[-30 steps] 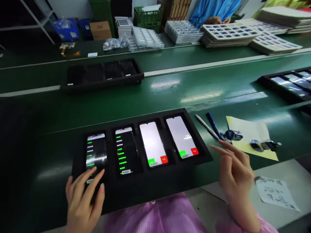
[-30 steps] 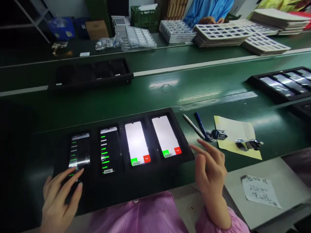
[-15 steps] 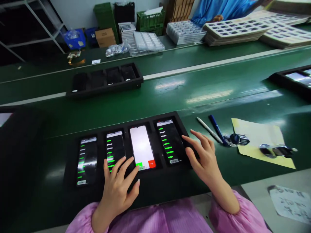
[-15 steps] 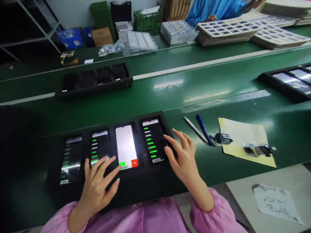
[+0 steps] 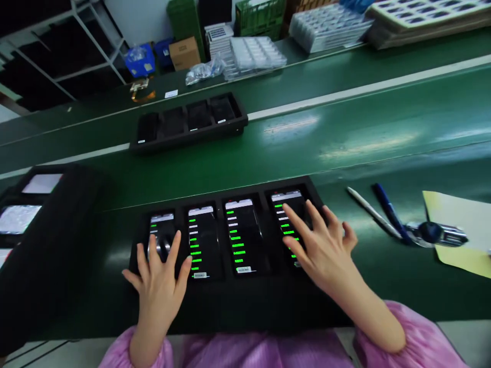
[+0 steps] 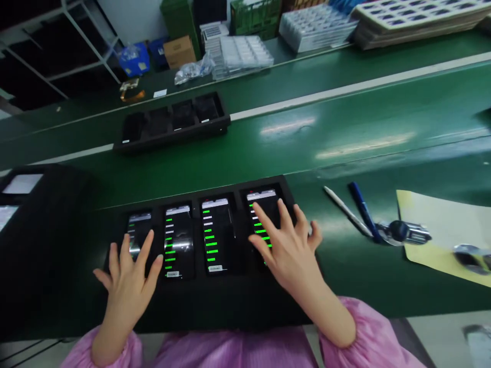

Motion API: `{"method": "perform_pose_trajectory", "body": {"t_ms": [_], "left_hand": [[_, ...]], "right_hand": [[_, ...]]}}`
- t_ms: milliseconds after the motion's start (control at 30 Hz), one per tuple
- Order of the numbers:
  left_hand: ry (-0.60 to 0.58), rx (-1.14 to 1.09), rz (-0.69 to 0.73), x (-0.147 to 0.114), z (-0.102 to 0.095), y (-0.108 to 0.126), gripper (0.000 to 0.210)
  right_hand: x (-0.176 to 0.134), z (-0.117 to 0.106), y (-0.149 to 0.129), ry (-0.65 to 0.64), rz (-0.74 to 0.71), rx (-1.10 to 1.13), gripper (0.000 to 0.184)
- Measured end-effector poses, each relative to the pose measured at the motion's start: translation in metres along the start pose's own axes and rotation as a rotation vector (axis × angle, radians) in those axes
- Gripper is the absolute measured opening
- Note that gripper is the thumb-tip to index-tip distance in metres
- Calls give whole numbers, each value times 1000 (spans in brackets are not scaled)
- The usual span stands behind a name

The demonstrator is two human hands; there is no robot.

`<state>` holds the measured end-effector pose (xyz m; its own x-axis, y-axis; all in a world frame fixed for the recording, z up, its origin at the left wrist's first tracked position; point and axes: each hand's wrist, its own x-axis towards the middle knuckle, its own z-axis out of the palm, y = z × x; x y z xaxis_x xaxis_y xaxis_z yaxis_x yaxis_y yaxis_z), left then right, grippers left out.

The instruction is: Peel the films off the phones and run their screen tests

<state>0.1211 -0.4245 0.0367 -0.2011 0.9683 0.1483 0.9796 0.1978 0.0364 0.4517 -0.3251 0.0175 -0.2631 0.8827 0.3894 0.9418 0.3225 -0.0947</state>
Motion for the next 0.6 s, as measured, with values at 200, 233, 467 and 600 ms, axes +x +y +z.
{"method": "perform_pose_trajectory", "body": {"t_ms": [200,233,467,600], "left_hand": [[-103,83,77,-36,-9,9,58],[-104,55,104,-45,-14,3,57],[121,-282,128,-19,-26,-55,53],[156,-287,187,9,-4,-48,38]], "right_hand": [[-39,-16,-40,-59,-76,-25,51],[-43,-23,-35,-60,-114,-1,48],[-13,-46,19,47,-110,184,27],[8,-27,23,84,-105,107,29]]}}
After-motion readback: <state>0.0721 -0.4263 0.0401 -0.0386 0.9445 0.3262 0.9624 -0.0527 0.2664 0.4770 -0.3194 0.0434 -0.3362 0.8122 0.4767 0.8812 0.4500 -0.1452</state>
